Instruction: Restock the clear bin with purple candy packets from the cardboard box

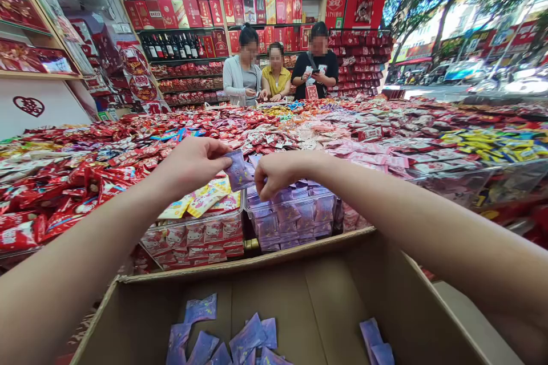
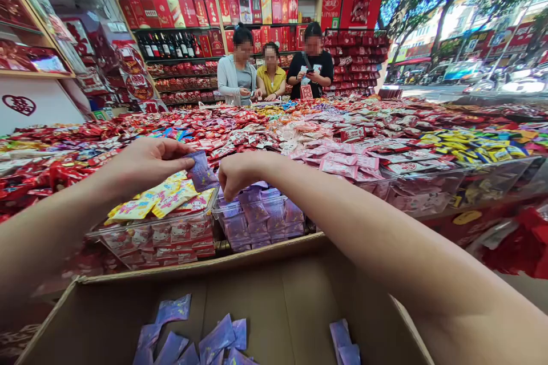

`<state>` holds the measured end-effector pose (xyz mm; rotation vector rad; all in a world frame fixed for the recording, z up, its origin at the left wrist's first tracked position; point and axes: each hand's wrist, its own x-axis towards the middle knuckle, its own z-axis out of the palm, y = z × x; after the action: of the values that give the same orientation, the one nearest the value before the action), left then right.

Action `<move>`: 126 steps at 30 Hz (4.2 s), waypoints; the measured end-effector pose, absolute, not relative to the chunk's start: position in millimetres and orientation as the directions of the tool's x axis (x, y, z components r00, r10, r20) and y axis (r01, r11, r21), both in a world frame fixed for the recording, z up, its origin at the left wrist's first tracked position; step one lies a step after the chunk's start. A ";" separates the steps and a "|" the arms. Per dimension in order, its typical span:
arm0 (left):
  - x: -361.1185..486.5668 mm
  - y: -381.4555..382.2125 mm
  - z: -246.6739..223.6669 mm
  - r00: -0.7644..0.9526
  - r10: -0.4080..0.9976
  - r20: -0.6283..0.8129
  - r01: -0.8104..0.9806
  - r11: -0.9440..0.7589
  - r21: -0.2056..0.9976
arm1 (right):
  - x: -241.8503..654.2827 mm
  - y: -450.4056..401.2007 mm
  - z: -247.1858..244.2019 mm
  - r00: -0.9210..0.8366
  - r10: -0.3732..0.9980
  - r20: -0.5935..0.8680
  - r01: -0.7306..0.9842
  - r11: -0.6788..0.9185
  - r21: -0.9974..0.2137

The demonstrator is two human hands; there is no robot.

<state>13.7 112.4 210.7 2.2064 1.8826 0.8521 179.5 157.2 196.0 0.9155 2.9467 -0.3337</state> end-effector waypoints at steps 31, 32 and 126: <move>12.7 97.8 208.8 0.109 0.933 0.342 0.853 -0.264 0.450 | 154.9 161.6 189.5 -0.748 0.578 -0.326 0.589 0.805 0.077; 12.8 99.1 207.2 0.121 0.932 0.342 0.854 -0.273 0.443 | 156.8 164.1 189.6 -0.757 0.576 -0.309 0.586 0.807 0.069; 38.0 104.7 167.8 0.512 0.858 0.042 0.799 -0.494 0.344 | 211.8 186.5 176.3 -0.890 0.416 -0.189 0.399 0.505 -0.765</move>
<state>38.0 104.7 167.8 2.4762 1.3933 0.3007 211.8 186.5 176.3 0.7423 2.7427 -1.3858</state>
